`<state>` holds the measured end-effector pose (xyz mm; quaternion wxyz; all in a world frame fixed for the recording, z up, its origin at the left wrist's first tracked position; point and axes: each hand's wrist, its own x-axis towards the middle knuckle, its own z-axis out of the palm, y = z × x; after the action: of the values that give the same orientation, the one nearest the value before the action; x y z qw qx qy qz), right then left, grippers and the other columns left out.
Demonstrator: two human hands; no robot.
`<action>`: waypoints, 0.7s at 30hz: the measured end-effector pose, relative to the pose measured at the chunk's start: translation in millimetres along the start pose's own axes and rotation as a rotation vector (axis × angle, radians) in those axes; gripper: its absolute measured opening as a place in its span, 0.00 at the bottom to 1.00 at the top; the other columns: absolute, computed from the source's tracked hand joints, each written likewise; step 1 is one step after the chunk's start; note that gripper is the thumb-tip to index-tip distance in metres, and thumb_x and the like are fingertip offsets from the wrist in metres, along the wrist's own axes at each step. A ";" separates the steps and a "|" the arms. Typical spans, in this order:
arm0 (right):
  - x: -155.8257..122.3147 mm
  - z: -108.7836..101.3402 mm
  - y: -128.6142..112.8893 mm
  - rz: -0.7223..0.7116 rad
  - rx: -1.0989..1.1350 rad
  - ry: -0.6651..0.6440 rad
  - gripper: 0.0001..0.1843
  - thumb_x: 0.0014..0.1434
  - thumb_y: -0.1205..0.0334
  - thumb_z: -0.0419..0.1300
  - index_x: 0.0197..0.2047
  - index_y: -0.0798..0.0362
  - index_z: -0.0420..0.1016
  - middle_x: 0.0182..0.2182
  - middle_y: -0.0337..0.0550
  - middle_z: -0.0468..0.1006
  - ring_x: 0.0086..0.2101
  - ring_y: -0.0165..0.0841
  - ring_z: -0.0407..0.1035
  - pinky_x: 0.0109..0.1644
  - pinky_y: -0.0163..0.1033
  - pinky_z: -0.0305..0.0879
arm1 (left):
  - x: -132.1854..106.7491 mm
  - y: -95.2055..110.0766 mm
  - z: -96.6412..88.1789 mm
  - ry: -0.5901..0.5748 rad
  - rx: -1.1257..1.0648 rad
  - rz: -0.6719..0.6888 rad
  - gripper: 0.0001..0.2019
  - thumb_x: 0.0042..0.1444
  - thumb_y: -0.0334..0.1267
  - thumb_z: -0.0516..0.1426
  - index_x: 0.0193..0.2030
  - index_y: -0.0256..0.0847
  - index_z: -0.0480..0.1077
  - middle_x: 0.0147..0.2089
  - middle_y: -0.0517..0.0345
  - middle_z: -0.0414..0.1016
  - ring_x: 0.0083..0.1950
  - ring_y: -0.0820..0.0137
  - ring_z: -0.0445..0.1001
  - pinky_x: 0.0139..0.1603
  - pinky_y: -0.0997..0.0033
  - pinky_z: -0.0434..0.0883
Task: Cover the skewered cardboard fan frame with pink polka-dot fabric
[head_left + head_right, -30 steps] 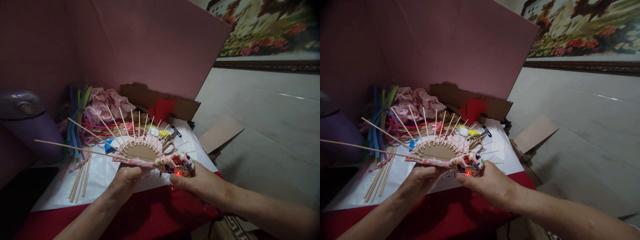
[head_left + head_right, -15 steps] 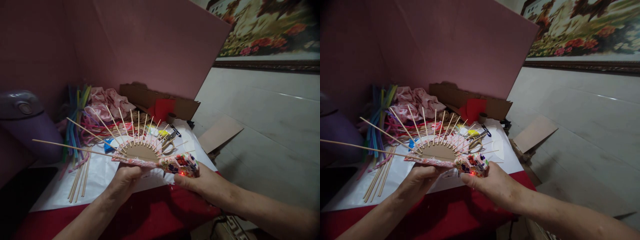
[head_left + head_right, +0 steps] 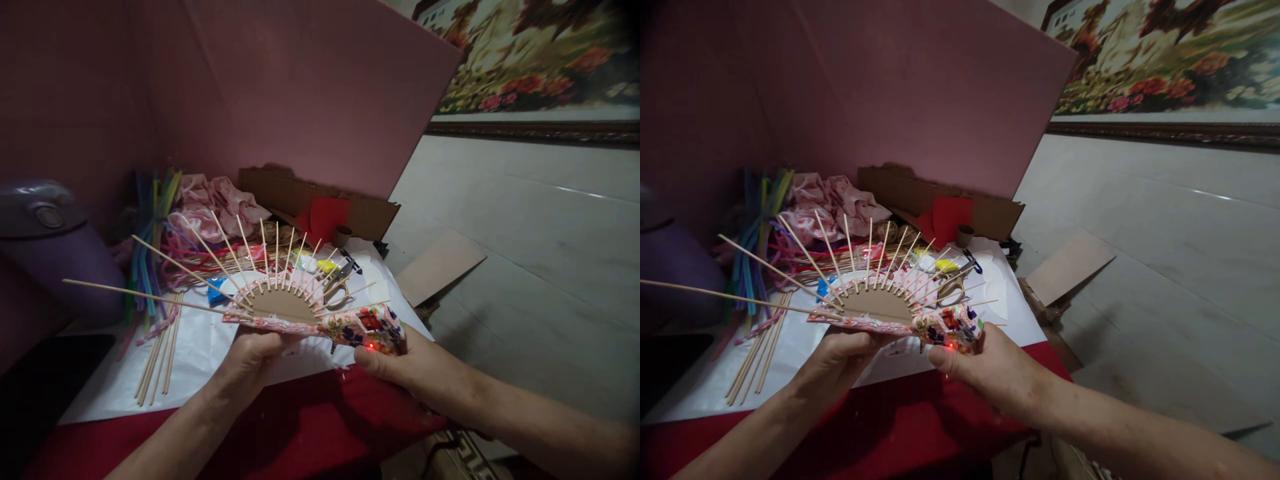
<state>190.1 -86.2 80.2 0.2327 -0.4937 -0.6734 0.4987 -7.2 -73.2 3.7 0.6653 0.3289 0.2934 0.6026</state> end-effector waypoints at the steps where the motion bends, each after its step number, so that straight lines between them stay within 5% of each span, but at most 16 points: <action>1: -0.3 -0.4 -0.9 -0.002 0.022 -0.002 0.22 0.50 0.52 0.64 0.47 0.51 0.73 0.40 0.45 0.79 0.46 0.42 0.69 0.52 0.45 0.66 | 0.2 0.2 0.3 0.003 -0.002 0.000 0.16 0.35 0.22 0.59 0.35 0.36 0.75 0.37 0.54 0.79 0.40 0.61 0.76 0.48 0.60 0.69; 21: 4.3 2.4 1.7 -0.045 0.009 -0.071 0.26 0.53 0.50 0.61 0.54 0.51 0.68 0.47 0.45 0.75 0.48 0.40 0.68 0.53 0.46 0.63 | -1.1 1.2 4.2 0.006 -0.031 -0.006 0.16 0.35 0.23 0.61 0.34 0.37 0.76 0.38 0.55 0.79 0.43 0.62 0.74 0.49 0.60 0.68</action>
<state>187.2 -83.4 76.9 0.2219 -0.4594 -0.6898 0.5137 -4.7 -74.5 7.3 0.6712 0.3159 0.2872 0.6060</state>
